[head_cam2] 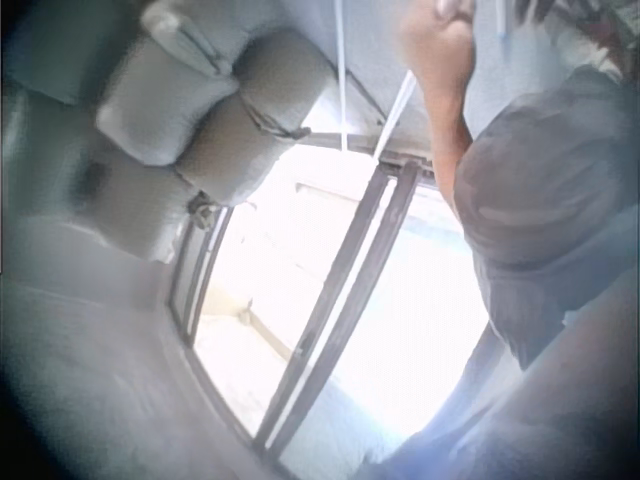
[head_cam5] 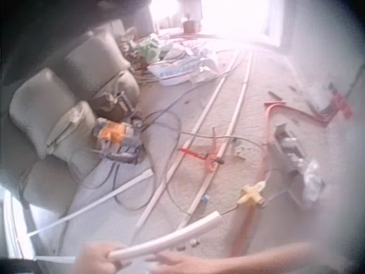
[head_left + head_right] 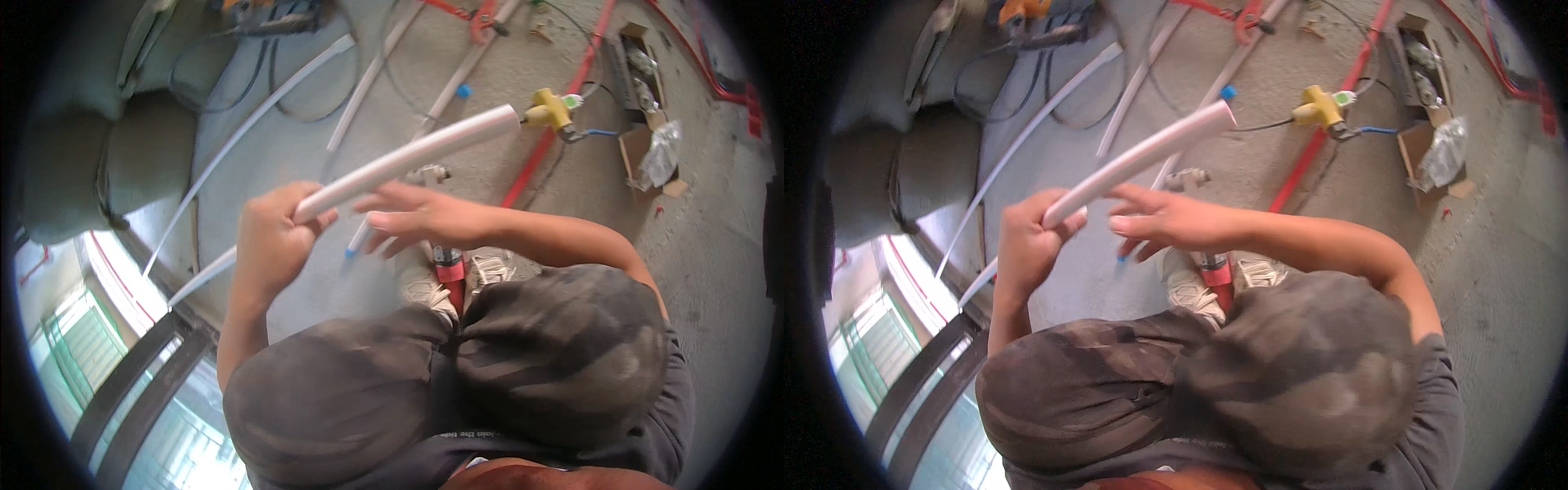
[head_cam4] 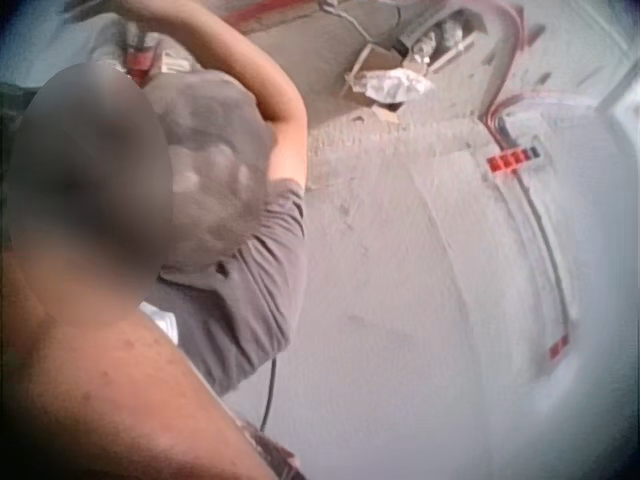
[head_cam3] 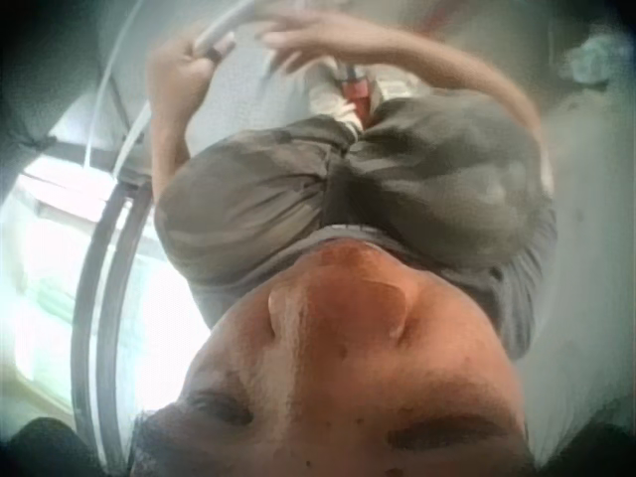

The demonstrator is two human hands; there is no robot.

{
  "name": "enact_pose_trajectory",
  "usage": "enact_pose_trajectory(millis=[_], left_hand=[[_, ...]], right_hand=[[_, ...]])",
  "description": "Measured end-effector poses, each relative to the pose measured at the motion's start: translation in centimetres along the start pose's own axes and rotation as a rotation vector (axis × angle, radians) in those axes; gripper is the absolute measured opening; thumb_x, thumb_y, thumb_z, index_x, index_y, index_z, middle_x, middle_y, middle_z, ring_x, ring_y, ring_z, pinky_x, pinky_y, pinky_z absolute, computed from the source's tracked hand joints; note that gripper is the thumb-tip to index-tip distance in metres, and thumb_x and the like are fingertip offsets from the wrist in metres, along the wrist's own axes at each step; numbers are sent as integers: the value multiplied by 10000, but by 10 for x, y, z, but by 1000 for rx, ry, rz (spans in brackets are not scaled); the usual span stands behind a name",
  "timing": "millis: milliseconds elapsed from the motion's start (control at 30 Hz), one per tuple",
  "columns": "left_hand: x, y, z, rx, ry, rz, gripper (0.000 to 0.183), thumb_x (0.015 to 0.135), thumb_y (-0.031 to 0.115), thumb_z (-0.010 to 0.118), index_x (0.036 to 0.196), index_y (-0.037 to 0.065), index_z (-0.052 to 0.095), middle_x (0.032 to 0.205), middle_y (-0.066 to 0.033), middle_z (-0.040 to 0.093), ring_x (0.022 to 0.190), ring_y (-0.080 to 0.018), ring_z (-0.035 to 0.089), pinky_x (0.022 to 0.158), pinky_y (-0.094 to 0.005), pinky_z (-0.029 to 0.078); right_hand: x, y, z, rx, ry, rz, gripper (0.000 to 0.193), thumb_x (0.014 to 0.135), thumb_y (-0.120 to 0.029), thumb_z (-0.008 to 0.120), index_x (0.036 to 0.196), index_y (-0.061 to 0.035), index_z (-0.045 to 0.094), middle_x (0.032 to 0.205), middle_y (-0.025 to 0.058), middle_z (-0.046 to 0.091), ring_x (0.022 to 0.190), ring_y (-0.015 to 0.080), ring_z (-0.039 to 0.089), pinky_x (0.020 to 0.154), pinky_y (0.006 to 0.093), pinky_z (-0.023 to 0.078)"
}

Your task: The person sits on the floor and uses a pipe fusion tool to heat and join white plastic pipes with fittings. They repeatedly insert pipes into the tool, wait for heating, then connect them to form longer pipe sections.

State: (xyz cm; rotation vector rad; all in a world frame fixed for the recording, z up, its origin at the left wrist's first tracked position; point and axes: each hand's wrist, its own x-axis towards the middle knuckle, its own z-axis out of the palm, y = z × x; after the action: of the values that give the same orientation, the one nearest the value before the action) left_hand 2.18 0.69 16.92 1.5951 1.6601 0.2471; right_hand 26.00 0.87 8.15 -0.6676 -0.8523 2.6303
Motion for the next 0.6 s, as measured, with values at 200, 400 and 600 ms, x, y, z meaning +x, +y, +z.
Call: enact_pose_trajectory(millis=[200,400,600], left_hand=[[-12,17,25,-39,-65,302,253,882,49,750,1131,3,745,999,-133,720,832,-250,713,736,-363,557],[-21,-9,19,507,23,317,384,928,410,751,933,42,643,786,-151,643,664,-369,677,570,-462,524],[-24,-71,3,568,-30,209,403,958,473,694,877,83,630,792,-143,666,689,-373,671,579,-462,504]], right_hand=[[30,30,0,543,-215,-126,564,1057,-275,624,1549,-70,440,1218,35,647,1023,131,631,932,340,531],[-32,28,-66,374,483,98,324,1041,-191,559,1312,-22,613,1160,122,715,784,128,579,625,264,406],[-92,10,-100,201,477,-110,391,975,-206,669,1322,-32,622,1149,64,684,823,80,594,685,223,486]])
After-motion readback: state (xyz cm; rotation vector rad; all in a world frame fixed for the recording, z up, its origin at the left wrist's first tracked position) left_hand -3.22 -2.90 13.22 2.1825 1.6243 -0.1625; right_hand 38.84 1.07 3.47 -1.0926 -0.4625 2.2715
